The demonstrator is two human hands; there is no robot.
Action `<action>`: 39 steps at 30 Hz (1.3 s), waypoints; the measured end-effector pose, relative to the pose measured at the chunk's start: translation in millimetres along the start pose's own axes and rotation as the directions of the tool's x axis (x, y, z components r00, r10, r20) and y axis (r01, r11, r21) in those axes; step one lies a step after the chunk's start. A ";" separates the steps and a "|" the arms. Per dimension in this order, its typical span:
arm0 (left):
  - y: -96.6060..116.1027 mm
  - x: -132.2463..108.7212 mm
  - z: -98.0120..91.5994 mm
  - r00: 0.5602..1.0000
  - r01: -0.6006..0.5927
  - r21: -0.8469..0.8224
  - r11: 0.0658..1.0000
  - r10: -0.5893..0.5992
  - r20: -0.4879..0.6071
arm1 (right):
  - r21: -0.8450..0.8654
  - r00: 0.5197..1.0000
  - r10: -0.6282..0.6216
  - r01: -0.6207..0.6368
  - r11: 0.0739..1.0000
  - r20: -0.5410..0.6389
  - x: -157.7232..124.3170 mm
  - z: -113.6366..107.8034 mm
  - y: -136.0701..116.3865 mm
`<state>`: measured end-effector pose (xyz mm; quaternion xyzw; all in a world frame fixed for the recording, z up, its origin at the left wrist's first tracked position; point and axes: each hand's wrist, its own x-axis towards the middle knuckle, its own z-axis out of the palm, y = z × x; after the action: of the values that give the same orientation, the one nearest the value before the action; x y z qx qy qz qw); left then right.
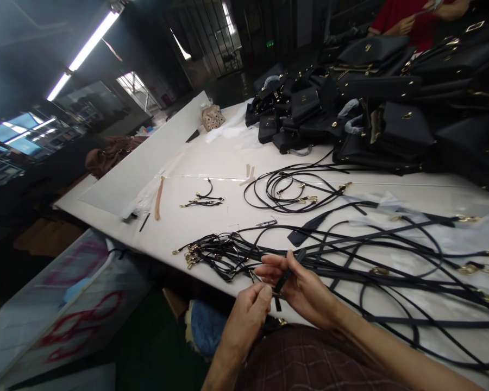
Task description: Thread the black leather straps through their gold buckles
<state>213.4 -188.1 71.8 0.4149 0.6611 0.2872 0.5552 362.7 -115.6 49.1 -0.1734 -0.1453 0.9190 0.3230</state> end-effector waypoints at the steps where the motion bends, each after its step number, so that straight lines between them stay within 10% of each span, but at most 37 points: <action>1: -0.7 0.9 1.3 1.000 0.004 0.030 1.000 -0.004 -0.005 | 0.032 1.000 0.000 -0.001 0.999 0.023 -1.2 -0.6 -2.9; 11: 13.4 2.6 8.3 0.990 0.082 -0.024 0.996 -0.079 0.117 | 0.233 0.994 -0.049 0.024 0.972 0.099 -7.7 -9.2 -33.2; 20: 24.3 -1.4 13.7 0.951 -0.016 0.549 0.835 0.182 -0.249 | -0.463 0.991 0.039 -0.096 0.881 -0.131 -14.3 -23.0 -18.6; 28: 19.0 0.9 -0.7 0.986 0.031 -0.242 0.970 0.010 0.165 | -0.308 0.974 0.028 -0.099 0.946 -0.225 -13.9 -25.4 -12.0; 39: 12.1 3.5 5.2 0.998 0.021 -0.117 0.993 -0.015 0.058 | -0.383 0.964 0.012 -0.117 0.916 -0.266 -17.4 -25.4 -14.7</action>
<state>221.2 -179.6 79.1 0.3835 0.6307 0.3088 0.5999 393.9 -111.9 35.8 -0.3579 -0.2789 0.8504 0.2665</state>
